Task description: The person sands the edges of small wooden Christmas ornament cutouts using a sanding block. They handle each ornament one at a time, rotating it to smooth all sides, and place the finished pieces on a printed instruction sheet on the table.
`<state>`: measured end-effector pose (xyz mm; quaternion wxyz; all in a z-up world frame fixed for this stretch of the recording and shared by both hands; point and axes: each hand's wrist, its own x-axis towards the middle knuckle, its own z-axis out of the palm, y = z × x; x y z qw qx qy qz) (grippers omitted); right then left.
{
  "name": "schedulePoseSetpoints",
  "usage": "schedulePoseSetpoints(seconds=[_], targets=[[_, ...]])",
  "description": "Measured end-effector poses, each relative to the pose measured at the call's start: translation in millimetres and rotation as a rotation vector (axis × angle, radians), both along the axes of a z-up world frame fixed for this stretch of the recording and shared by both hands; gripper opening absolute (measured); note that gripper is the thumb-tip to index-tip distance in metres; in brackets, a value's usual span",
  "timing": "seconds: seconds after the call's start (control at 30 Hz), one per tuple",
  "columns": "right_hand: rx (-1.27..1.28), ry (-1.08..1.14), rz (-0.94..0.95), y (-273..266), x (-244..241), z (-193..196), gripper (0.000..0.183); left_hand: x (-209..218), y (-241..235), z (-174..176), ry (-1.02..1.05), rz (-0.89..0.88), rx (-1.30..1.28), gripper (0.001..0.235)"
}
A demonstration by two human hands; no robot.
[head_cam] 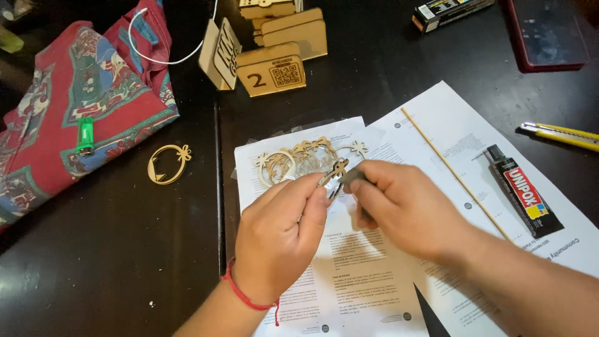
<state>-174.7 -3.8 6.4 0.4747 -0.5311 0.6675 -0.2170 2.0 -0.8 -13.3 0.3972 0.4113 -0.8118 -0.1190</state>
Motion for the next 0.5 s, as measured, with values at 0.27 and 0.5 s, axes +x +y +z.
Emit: schedulePoseSetpoints(seconds=[0.27,0.5], targets=[[-0.054,0.330,0.117,1,-6,-7,0.038,1,1,9,0.012,-0.023,0.175,0.019],[-0.290,0.370,0.087,7,-20,-14,0.035,4,-3,21,0.029,0.018,0.241,0.028]])
